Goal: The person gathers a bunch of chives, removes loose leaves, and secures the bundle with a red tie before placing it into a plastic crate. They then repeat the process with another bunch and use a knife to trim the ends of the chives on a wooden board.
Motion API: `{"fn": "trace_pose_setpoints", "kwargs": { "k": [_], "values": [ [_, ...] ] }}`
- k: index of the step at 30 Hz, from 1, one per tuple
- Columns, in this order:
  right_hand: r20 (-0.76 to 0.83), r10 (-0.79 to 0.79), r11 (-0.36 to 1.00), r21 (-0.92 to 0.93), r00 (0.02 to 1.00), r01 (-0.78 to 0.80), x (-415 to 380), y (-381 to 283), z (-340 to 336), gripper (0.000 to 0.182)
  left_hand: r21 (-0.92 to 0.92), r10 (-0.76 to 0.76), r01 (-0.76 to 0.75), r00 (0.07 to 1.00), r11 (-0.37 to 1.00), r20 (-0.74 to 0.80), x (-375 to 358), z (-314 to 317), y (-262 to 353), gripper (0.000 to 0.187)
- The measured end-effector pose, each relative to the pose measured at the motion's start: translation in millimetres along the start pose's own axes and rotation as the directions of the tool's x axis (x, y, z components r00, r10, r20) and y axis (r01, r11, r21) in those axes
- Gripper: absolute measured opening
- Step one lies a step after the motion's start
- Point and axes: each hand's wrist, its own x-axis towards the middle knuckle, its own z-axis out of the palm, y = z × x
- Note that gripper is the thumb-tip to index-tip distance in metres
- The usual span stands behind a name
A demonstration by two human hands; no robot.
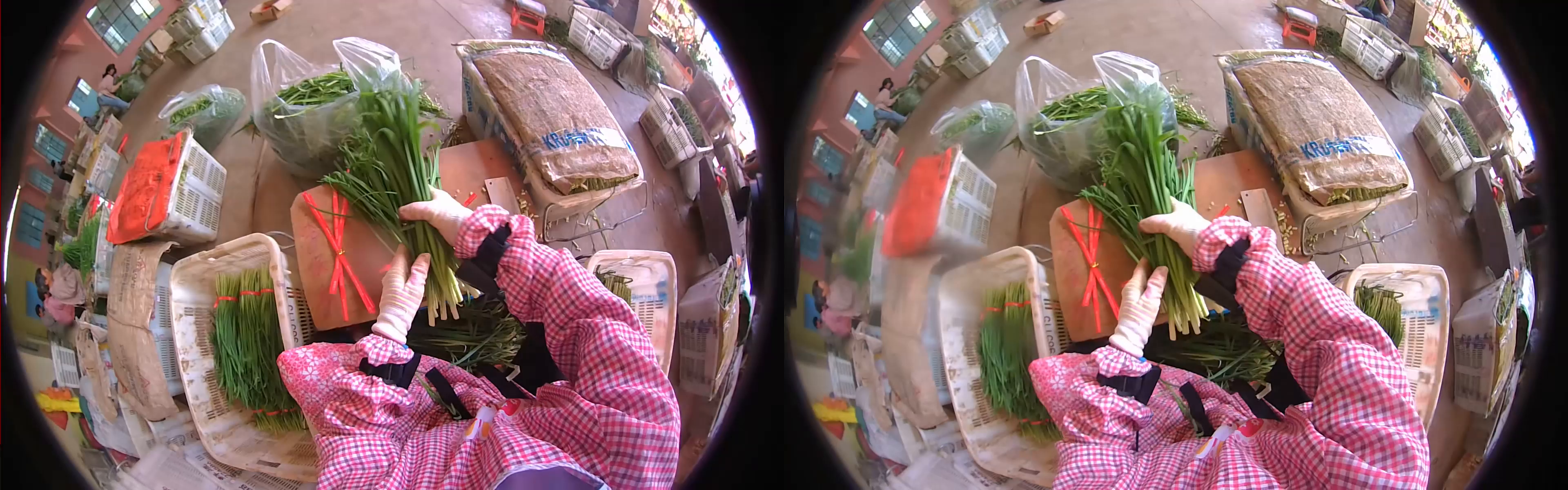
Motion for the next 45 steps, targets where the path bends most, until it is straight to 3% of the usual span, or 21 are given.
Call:
{"fn": "trace_pose_setpoints", "kwargs": {
  "k": [1, 3, 5, 8, 9, 12, 14, 17, 18, 22, 24, 27, 31, 33, 35, 37, 41, 45],
  "values": [
    [-0.023, -0.005, 1.0, -0.012, 1.0, 0.005, 15.4, 8.6, -1.9, 0.048, -0.001, -0.012, 0.012, 1.0, 1.0, 0.005, 8.3, 1.1, -6.4, 0.044],
    [-0.061, -0.04, 0.997, -0.063, 0.997, 0.036, 37.7, 22.0, -3.6, 0.057, 0.215, 0.017, 0.014, 0.989, 0.976, -0.144, 22.1, 3.9, -16.8, 0.047],
    [-0.105, -0.077, 0.991, -0.113, 0.992, 0.065, 49.0, 37.0, -7.3, 0.066, 0.328, 0.02, 0.033, 0.988, 0.944, -0.155, 26.3, 7.5, -24.9, 0.051],
    [-0.198, -0.198, 0.959, -0.243, 0.96, 0.147, 64.7, 55.1, -12.9, 0.091, 0.605, 0.195, -0.032, 0.959, 0.796, -0.205, 36.7, 13.5, -45.4, 0.054],
    [-0.207, -0.192, 0.961, -0.237, 0.959, 0.142, 64.9, 57.6, -14.4, 0.091, 0.608, 0.189, -0.031, 0.962, 0.793, -0.197, 38.7, 14.6, -51.4, 0.054],
    [-0.299, -0.426, 0.827, -0.511, 0.854, 0.234, 55.0, 61.6, -11.5, 0.091, 0.658, 0.264, -0.081, 0.947, 0.749, -0.183, 38.5, 16.6, -53.9, 0.056],
    [-0.333, -0.479, 0.839, -0.447, 0.812, 0.312, 54.2, 74.9, -14.7, 0.087, 0.696, 0.167, 0.023, 0.965, 0.718, -0.204, 38.9, 20.5, -44.9, 0.057],
    [-0.31, -0.507, 0.843, -0.374, 0.804, 0.387, 54.0, 83.0, -21.2, 0.082, 0.712, 0.259, -0.021, 0.939, 0.702, -0.227, 42.9, 20.8, -59.3, 0.057],
    [-0.245, -0.493, 0.862, -0.271, 0.835, 0.429, 51.7, 80.4, -21.9, 0.081, 0.716, 0.246, -0.001, 0.94, 0.698, -0.238, 45.5, 21.1, -61.9, 0.058],
    [-0.152, -0.469, 0.848, -0.353, 0.87, 0.396, 21.8, 57.4, -39.9, 0.075, 0.706, 0.191, 0.054, 0.946, 0.706, -0.263, 50.8, 21.8, -59.4, 0.06],
    [-0.191, -0.57, 0.736, -0.551, 0.799, 0.393, -1.9, 44.3, -53.6, 0.07, 0.691, 0.107, 0.13, 0.951, 0.711, -0.29, 50.9, 21.5, -58.7, 0.06],
    [-0.338, -0.601, 0.751, -0.548, 0.724, 0.368, -24.8, 61.4, -68.0, 0.058, 0.682, 0.127, 0.109, 0.95, 0.723, -0.287, 50.2, 20.2, -59.8, 0.06],
    [-0.447, -0.343, 0.899, -0.41, 0.826, 0.151, -46.3, 122.7, -62.2, 0.054, 0.675, 0.09, 0.128, 0.956, 0.727, -0.279, 49.1, 18.3, -55.1, 0.058],
    [-0.435, -0.167, 0.899, -0.436, 0.885, -0.045, -65.2, 106.1, -34.1, 0.053, 0.675, 0.078, 0.134, 0.959, 0.726, -0.274, 49.0, 17.5, -50.5, 0.057],
    [-0.353, -0.427, 0.743, -0.662, 0.832, 0.1, -63.0, 127.1, -17.9, 0.053, 0.693, 0.052, 0.126, 0.972, 0.71, -0.229, 50.2, 14.0, -45.5, 0.056],
    [-0.243, -0.548, 0.599, -0.782, 0.801, 0.173, -59.0, 136.3, -11.9, 0.053, 0.747, 0.121, 0.085, 0.969, 0.66, -0.217, 52.9, 15.1, -50.3, 0.047],
    [-0.264, -0.603, 0.55, -0.821, 0.753, 0.152, -53.2, 152.8, -12.6, 0.054, 0.796, 0.092, 0.124, 0.971, 0.592, -0.22, 55.1, 24.5, -46.0, 0.039],
    [-0.209, -0.462, 0.657, -0.734, 0.862, 0.173, -64.3, 126.8, -33.6, 0.052, 0.799, 0.107, 0.134, 0.965, 0.586, -0.241, 55.0, 17.1, -51.7, 0.047]
  ]
}}
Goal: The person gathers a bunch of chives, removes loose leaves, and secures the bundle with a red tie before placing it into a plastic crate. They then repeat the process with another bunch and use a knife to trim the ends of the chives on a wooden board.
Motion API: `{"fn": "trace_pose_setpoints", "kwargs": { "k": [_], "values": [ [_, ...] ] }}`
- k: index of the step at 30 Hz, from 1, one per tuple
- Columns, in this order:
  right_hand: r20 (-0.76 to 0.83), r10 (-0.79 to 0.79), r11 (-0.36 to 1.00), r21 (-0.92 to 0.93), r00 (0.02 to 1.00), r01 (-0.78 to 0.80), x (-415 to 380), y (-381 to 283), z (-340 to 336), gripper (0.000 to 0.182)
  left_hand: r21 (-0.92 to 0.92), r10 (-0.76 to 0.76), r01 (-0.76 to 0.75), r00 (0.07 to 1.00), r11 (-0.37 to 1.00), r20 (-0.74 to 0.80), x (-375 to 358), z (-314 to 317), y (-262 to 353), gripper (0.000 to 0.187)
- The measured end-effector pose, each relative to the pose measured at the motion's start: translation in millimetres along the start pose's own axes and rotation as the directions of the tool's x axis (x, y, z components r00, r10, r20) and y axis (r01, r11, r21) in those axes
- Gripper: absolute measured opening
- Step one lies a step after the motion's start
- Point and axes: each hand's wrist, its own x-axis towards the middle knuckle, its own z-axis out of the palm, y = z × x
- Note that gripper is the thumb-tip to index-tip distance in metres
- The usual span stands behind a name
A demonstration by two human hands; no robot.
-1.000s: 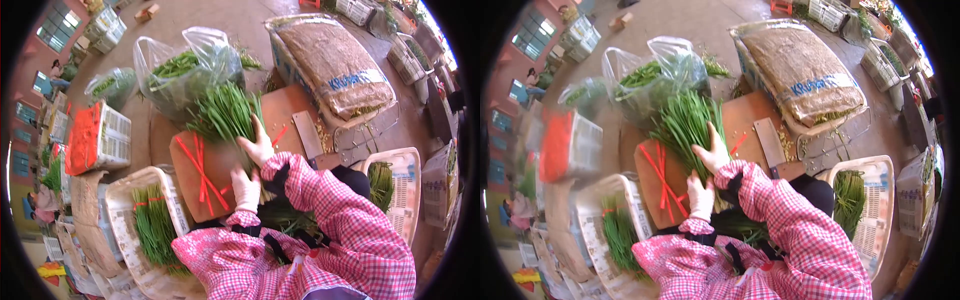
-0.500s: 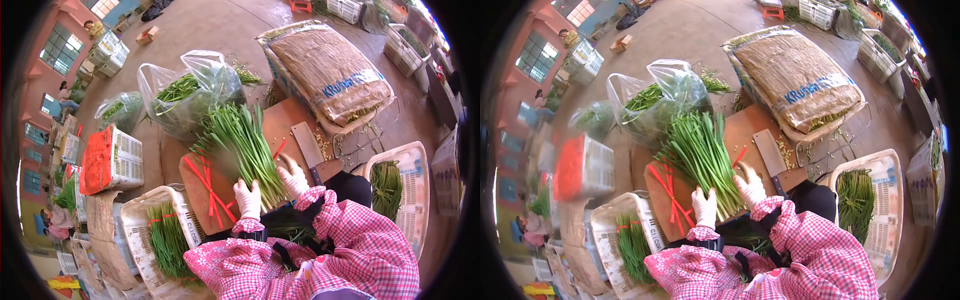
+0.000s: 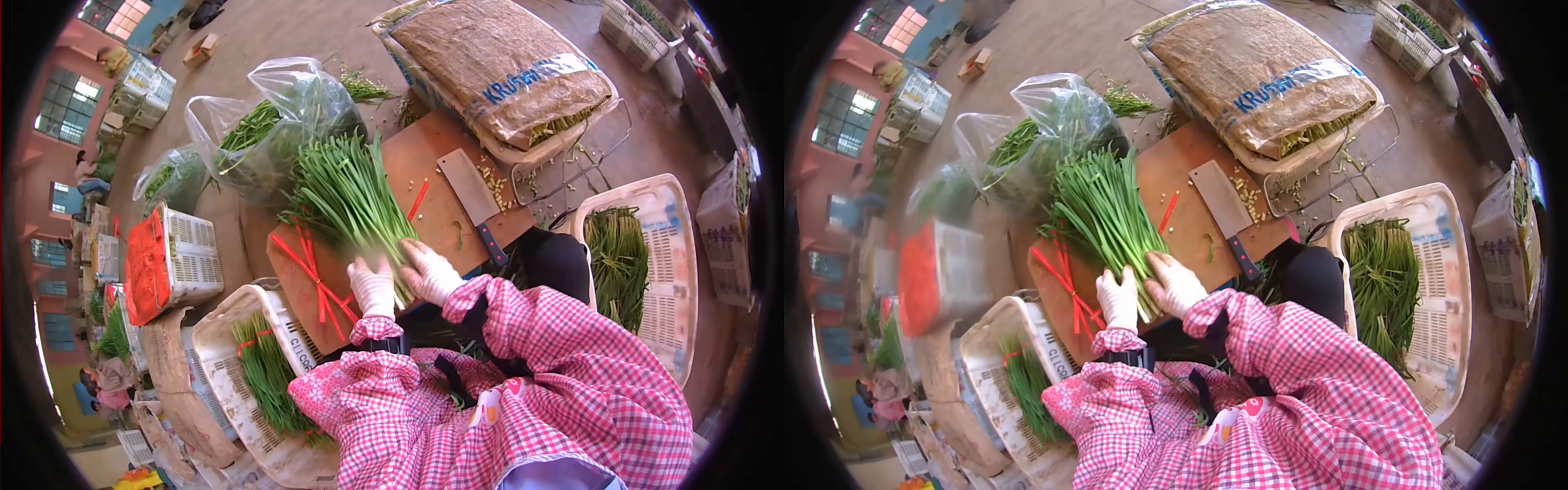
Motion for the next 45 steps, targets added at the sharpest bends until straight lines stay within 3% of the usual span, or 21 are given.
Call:
{"fn": "trace_pose_setpoints", "kwargs": {
  "k": [4, 7, 11, 14, 15, 16, 17, 18, 20, 21, 22, 24, 25, 27, 29, 32, 34, 38, 40, 43, 45],
  "values": [
    [0.17, 0.048, 0.995, 0.079, 0.984, -0.062, 13.2, 9.5, -28.5, 0.048, -0.02, -0.025, 0.023, 0.997, 1.0, -0.077, -5.8, -4.8, 7.8, 0.055],
    [0.125, 0.014, 0.991, 0.13, 0.992, -0.03, 21.6, 4.1, -32.9, 0.048, 0.004, -0.021, 0.021, 0.995, 1.0, -0.102, -9.6, -4.0, 12.1, 0.052],
    [0.097, 0.01, 1.0, 0.009, 0.995, -0.011, 25.7, -10.6, -20.3, 0.052, 0.008, 0.02, -0.019, 0.991, 1.0, -0.131, -32.0, -17.3, 25.4, 0.049],
    [0.056, 0.016, 1.0, 0.016, 0.998, -0.017, 22.1, -15.0, -20.8, 0.049, -0.11, 0.205, -0.277, 0.877, 0.955, -0.435, -53.5, -13.9, 6.1, 0.033],
    [0.038, 0.012, 0.998, 0.056, 0.999, -0.015, 19.3, -14.1, -22.6, 0.047, -0.283, 0.098, -0.232, 0.903, 0.931, -0.419, -62.7, -11.1, -2.9, 0.031],
    [0.017, 0.013, 0.996, 0.093, 1.0, -0.015, 16.5, -11.1, -24.1, 0.046, -0.45, -0.003, -0.183, 0.924, 0.874, -0.382, -71.5, -9.3, -12.5, 0.03],
    [-0.001, -0.008, 0.994, 0.111, 1.0, 0.008, 14.9, -5.6, -23.5, 0.04, -0.576, -0.171, -0.021, 0.946, 0.817, -0.277, -79.1, -8.4, -23.9, 0.025],
    [-0.006, -0.011, 0.995, 0.103, 1.0, 0.012, 14.3, -3.0, -24.7, 0.04, -0.755, -0.401, 0.182, 0.909, 0.629, -0.115, -85.5, -7.0, -27.6, 0.024],
    [0.001, 0.091, 0.954, 0.288, 0.996, -0.088, 11.8, 1.8, -28.2, 0.032, -0.941, -0.651, 0.304, 0.746, 0.146, 0.14, -87.1, 1.9, -41.9, 0.032],
    [-0.042, 0.176, 0.91, 0.389, 0.984, -0.146, 12.6, 15.7, -20.4, 0.025, -0.94, -0.647, 0.339, 0.726, 0.044, 0.232, -82.1, 1.8, -47.5, 0.038],
    [-0.111, 0.259, 0.882, 0.433, 0.96, -0.187, 15.2, 29.5, -13.4, 0.02, -0.925, -0.618, 0.38, 0.733, 0.025, 0.284, -76.2, 2.7, -53.2, 0.036],
    [-0.033, 0.48, 0.699, 0.618, 0.876, -0.36, 26.1, 41.4, -20.2, 0.018, -0.92, -0.476, 0.383, 0.826, 0.083, 0.301, -61.1, 0.7, -54.0, 0.025],
    [-0.024, 0.538, 0.621, 0.687, 0.842, -0.377, 34.1, 50.1, -18.9, 0.018, -0.92, -0.481, 0.386, 0.821, 0.073, 0.306, -53.3, 2.4, -58.0, 0.025],
    [-0.034, 0.558, 0.625, 0.674, 0.829, -0.393, 55.8, 67.2, -14.1, 0.025, -0.84, -0.493, 0.357, 0.861, 0.409, 0.126, -37.2, 11.1, -71.0, 0.021],
    [-0.034, 0.565, 0.628, 0.665, 0.824, -0.404, 76.9, 68.4, -15.2, 0.028, -0.833, -0.521, 0.353, 0.848, 0.425, 0.094, -27.6, 20.7, -77.1, 0.026],
    [0.125, 0.599, 0.589, 0.6, 0.791, -0.541, 106.7, 44.9, -22.4, 0.03, -0.812, -0.544, 0.324, 0.839, 0.486, 0.01, -20.4, 24.8, -73.8, 0.036],
    [0.004, 0.512, 0.714, 0.554, 0.859, -0.429, 121.6, 79.1, -5.2, 0.024, -0.818, -0.561, 0.36, 0.826, 0.449, 0.055, -17.5, 21.3, -72.5, 0.035],
    [0.036, 0.543, 0.701, 0.53, 0.839, -0.477, 118.6, 72.8, -12.8, 0.019, -0.867, -0.629, 0.358, 0.775, 0.346, 0.069, -11.3, 17.9, -66.9, 0.033],
    [-0.016, 0.492, 0.829, 0.314, 0.87, -0.463, 106.3, 69.2, -25.2, 0.02, -0.902, -0.671, 0.352, 0.734, 0.25, 0.101, -9.3, 20.6, -68.1, 0.031],
    [-0.025, 0.548, 0.807, 0.277, 0.836, -0.521, 85.7, 72.3, -38.2, 0.02, -0.914, -0.723, 0.339, 0.687, 0.222, 0.079, -6.5, 27.4, -71.0, 0.031],
    [-0.022, 0.569, 0.809, 0.192, 0.822, -0.555, 69.0, 78.3, -46.6, 0.02, -0.897, -0.694, 0.347, 0.717, 0.273, 0.066, -10.3, 26.8, -76.8, 0.03]
  ]
}}
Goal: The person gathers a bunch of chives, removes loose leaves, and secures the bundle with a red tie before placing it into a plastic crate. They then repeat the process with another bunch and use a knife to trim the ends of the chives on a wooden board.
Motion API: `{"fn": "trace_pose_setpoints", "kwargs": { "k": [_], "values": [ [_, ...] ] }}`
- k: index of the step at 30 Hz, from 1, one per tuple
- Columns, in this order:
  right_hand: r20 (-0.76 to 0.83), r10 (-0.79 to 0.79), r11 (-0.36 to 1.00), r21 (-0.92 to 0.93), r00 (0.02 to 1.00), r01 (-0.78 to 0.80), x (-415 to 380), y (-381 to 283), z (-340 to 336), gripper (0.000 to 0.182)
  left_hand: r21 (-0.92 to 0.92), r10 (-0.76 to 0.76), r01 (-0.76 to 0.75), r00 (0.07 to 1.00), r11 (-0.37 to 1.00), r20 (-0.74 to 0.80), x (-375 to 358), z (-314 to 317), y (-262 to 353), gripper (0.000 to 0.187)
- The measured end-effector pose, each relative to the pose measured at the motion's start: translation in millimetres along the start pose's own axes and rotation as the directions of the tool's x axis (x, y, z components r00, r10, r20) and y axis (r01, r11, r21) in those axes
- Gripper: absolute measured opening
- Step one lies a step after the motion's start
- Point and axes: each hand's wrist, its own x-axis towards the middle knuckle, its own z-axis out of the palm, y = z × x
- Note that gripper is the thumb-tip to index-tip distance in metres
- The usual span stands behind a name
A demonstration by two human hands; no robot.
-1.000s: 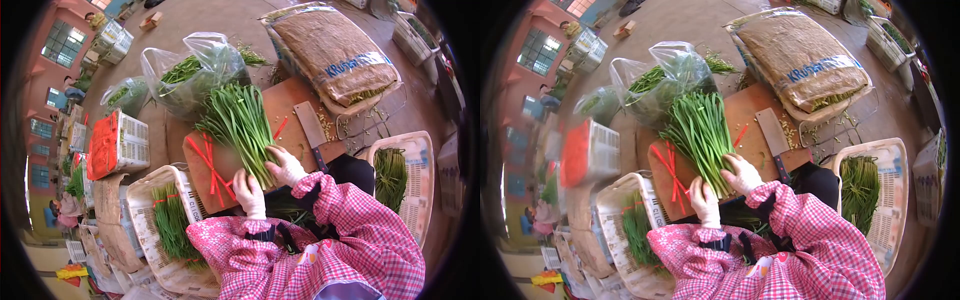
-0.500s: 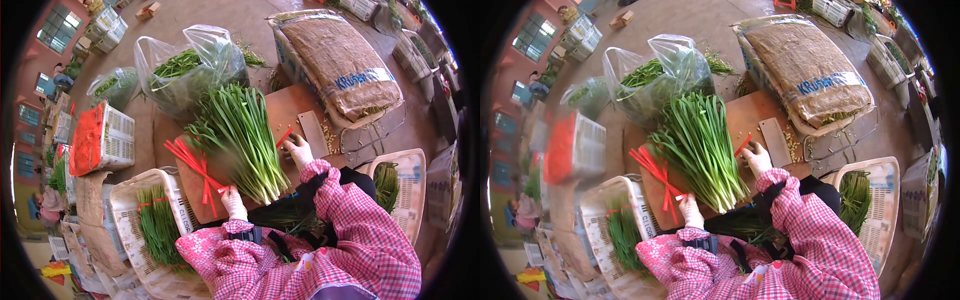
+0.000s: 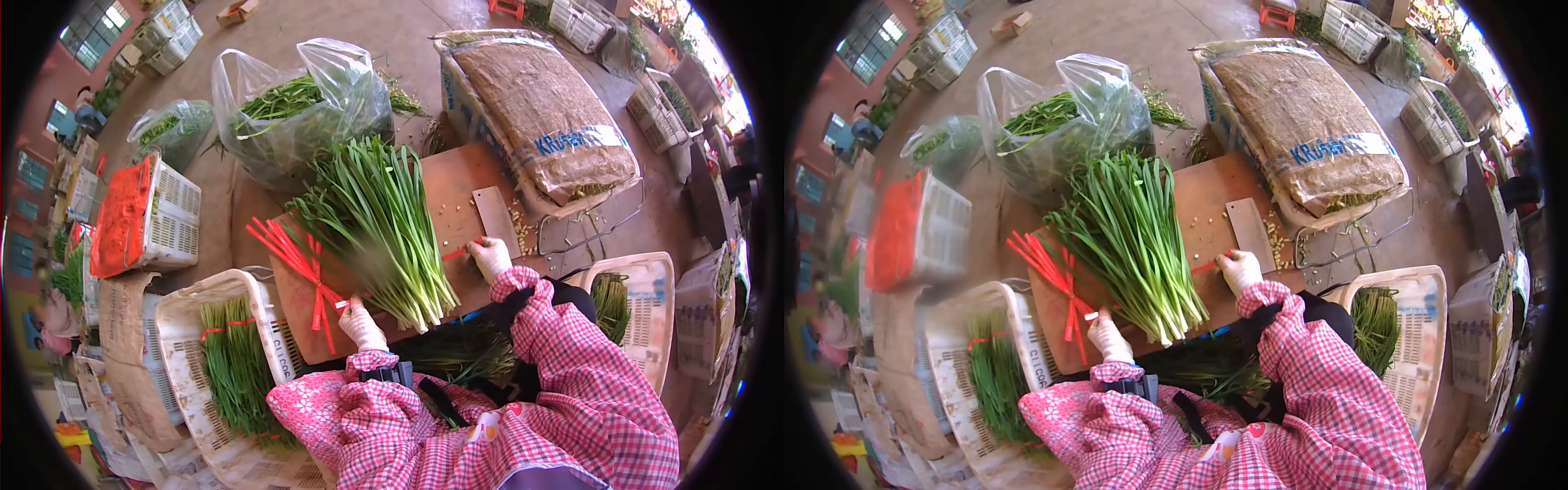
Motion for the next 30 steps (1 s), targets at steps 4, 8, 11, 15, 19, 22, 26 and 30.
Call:
{"fn": "trace_pose_setpoints", "kwargs": {
  "k": [4, 8, 11, 15, 19, 22, 26, 30],
  "values": [
    [-0.035, -0.043, 0.995, 0.087, 0.998, 0.046, -10.5, 18.1, 3.1, 0.018, 0.126, 0.107, -0.113, 0.993, 0.986, 0.055, 3.5, -5.1, -1.6, 0.033],
    [0.156, -0.015, 0.946, 0.322, 0.988, -0.036, -24.6, -16.0, 3.7, 0.017, 0.098, 0.193, -0.208, 0.971, 0.973, 0.14, -7.0, -3.6, 13.6, 0.037],
    [0.309, -0.092, 0.956, 0.293, 0.947, -0.003, -29.7, -34.5, -0.7, 0.019, 0.031, 0.165, -0.171, 0.976, 0.985, 0.144, -10.9, -3.9, 14.3, 0.032],
    [0.513, -0.143, 0.989, 0.109, 0.846, 0.101, -22.1, -43.3, -1.9, 0.02, -0.057, 0.191, -0.186, 0.975, 0.981, 0.111, -18.8, 2.3, 14.7, 0.027],
    [0.608, -0.117, 0.993, 0.05, 0.785, 0.109, -14.7, -51.6, -9.5, 0.016, -0.099, 0.199, -0.191, 0.977, 0.977, 0.073, -23.4, 5.1, 12.9, 0.023],
    [0.638, -0.109, 0.994, 0.083, 0.762, 0.072, -17.0, -64.4, -12.4, 0.016, -0.111, 0.189, -0.183, 0.981, 0.977, 0.049, -23.1, 4.3, 18.2, 0.017],
    [0.775, -0.156, 0.86, -0.197, 0.612, 0.47, -36.4, -111.3, 2.5, 0.021, 0.005, 0.254, -0.263, 0.938, 0.965, 0.235, -29.2, 8.2, 46.3, 0.015],
    [0.858, -0.334, 0.532, -0.17, 0.39, 0.83, -47.4, -129.2, 34.0, 0.023, 0.229, 0.25, -0.374, 0.866, 0.899, 0.432, -13.6, -1.9, 72.4, 0.015]
  ]
}}
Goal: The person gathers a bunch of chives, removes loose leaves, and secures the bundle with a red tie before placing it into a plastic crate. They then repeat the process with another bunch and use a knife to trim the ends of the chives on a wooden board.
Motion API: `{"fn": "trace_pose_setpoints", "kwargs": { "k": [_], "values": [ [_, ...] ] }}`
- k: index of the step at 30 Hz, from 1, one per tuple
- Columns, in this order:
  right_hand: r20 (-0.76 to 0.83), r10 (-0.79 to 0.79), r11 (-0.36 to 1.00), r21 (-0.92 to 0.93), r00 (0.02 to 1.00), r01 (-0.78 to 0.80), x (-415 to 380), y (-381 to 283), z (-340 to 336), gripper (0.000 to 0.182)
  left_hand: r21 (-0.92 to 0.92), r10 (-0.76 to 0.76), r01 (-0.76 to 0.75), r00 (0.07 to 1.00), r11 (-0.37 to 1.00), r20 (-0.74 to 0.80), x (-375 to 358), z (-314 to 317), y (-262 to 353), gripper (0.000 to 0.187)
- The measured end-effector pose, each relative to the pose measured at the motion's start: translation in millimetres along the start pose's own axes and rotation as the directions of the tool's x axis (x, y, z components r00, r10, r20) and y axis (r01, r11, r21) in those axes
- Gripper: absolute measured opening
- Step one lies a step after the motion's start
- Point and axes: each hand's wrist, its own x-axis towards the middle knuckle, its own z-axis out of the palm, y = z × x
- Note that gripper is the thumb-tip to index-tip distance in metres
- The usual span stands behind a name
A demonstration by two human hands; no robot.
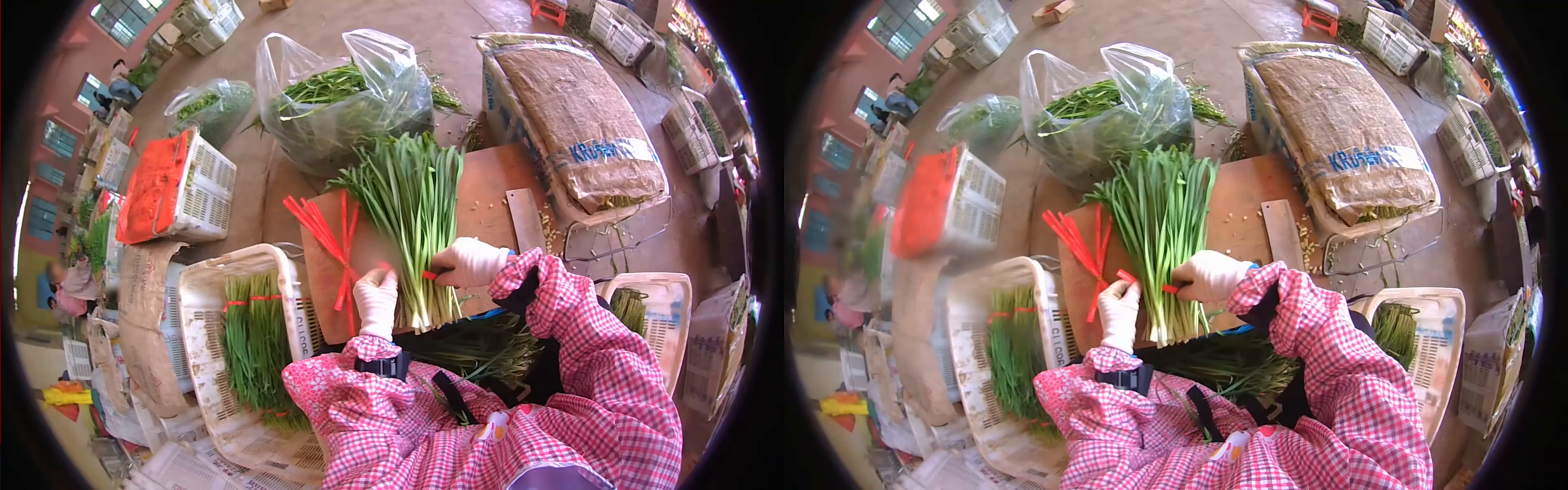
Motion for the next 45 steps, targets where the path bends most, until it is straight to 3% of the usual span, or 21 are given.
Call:
{"fn": "trace_pose_setpoints", "kwargs": {
  "k": [2, 5, 6, 9, 11, 13, 14, 18, 20, 22, 24, 26, 27, 28, 29, 31, 33, 35, 38, 41, 45],
  "values": [
    [0.019, -0.021, 0.999, -0.024, 1.0, 0.022, 10.6, -10.4, 10.1, 0.024, 0.224, -0.02, -0.019, 0.985, 0.974, 0.172, 12.9, -19.3, -0.2, 0.016],
    [0.051, 0.001, 1.0, -0.016, 0.999, 0.0, 23.1, -16.6, 33.5, 0.026, 0.411, -0.111, 0.011, 0.969, 0.912, 0.221, 40.7, -43.2, -19.3, 0.021],
    [0.035, 0.009, 1.0, -0.009, 0.999, -0.008, 26.8, -18.3, 42.8, 0.026, 0.499, -0.032, -0.09, 0.973, 0.862, 0.23, 45.0, -47.5, -15.9, 0.008],
    [-0.05, 0.033, 0.999, 0.024, 0.998, -0.032, 34.1, -24.0, 72.6, 0.028, 0.681, -0.057, -0.124, 0.97, 0.722, 0.236, 56.8, -53.3, -2.7, 0.008],
    [-0.149, 0.079, 0.989, 0.135, 0.986, -0.059, 33.1, -29.3, 86.4, 0.028, 0.742, -0.044, -0.086, 0.987, 0.665, 0.154, 51.0, -48.2, 2.3, 0.013],
    [-0.235, 0.093, 0.965, 0.262, 0.967, -0.029, 32.6, -29.2, 103.1, 0.026, 0.803, 0.152, 0.005, 0.981, 0.597, -0.119, 46.5, -40.6, -7.1, 0.017],
    [-0.309, 0.132, 0.925, 0.38, 0.942, -0.005, 30.9, -28.8, 110.3, 0.025, 0.788, -0.04, 0.115, 0.993, 0.605, -0.114, 33.0, -36.4, 17.9, 0.023],
    [-0.345, 0.194, 0.854, 0.519, 0.918, 0.015, 17.9, -26.3, 127.2, 0.023, 0.59, 0.175, 0.088, 0.911, 0.803, -0.374, 4.3, -15.1, -12.5, 0.02],
    [-0.421, 0.043, 0.934, 0.338, 0.906, 0.113, 11.4, -24.6, 131.7, 0.019, 0.597, 0.358, -0.056, 0.844, 0.8, -0.4, 0.1, -9.0, -35.1, 0.016],
    [-0.452, -0.129, 0.982, 0.068, 0.883, 0.178, 7.0, -24.5, 125.9, 0.018, 0.526, 0.367, -0.099, 0.822, 0.844, -0.435, 1.1, -10.0, -50.6, 0.014],
    [-0.287, -0.23, 0.969, -0.159, 0.93, 0.191, 3.5, -39.0, 101.7, 0.016, 0.619, 0.455, -0.153, 0.812, 0.771, -0.366, -2.8, -16.2, -42.7, 0.013],
    [-0.091, -0.304, 0.892, -0.377, 0.948, 0.25, 7.6, -49.9, 88.9, 0.012, 0.548, 0.434, -0.215, 0.846, 0.808, -0.309, -5.3, -20.2, -33.3, 0.012],
    [-0.133, -0.511, 0.795, -0.45, 0.849, 0.408, 4.4, -51.5, 80.2, 0.013, 0.519, 0.402, -0.218, 0.874, 0.826, -0.273, -4.4, -22.7, -33.6, 0.013],
    [-0.338, -0.569, 0.816, -0.345, 0.75, 0.464, 6.0, -55.2, 76.2, 0.015, -0.035, 0.138, -0.154, 0.949, 0.987, -0.283, -2.5, -25.0, -34.8, 0.013],
    [-0.535, -0.575, 0.807, -0.248, 0.619, 0.535, 9.3, -58.6, 74.5, 0.018, -0.566, -0.106, 0.009, 0.985, 0.825, -0.138, -0.4, -25.7, -34.9, 0.016],
    [-0.514, -0.59, 0.796, -0.242, 0.622, 0.555, 17.4, -58.0, 67.9, 0.018, -0.787, -0.173, 0.289, 0.957, 0.545, 0.232, -6.0, -27.3, -9.1, 0.014],
    [-0.445, -0.6, 0.796, -0.246, 0.665, 0.554, 24.2, -48.2, 63.7, 0.016, -0.251, 0.096, -0.099, 0.995, 0.963, -0.023, -13.1, -12.9, 15.0, 0.009],
    [-0.403, -0.524, 0.851, -0.208, 0.75, 0.483, 28.4, -30.3, 58.2, 0.016, 0.034, 0.192, -0.193, 0.981, 0.981, 0.017, 9.1, -15.1, -25.2, 0.011],
    [-0.452, -0.198, 0.972, 0.021, 0.87, 0.232, 30.9, 0.1, 74.0, 0.016, 0.207, 0.151, -0.148, 0.989, 0.967, 0.003, 12.7, 3.2, -25.9, 0.013],
    [-0.486, -0.122, 0.965, 0.147, 0.866, 0.219, 26.7, 8.5, 78.0, 0.017, 0.11, 0.068, -0.062, 0.997, 0.992, -0.047, 16.7, 13.6, -29.1, 0.013],
    [-0.499, -0.057, 0.968, 0.184, 0.865, 0.17, 27.4, 14.4, 79.7, 0.017, 0.382, 0.108, -0.109, 0.994, 0.918, 0.026, 19.2, 11.6, -11.0, 0.019]
  ]
}}
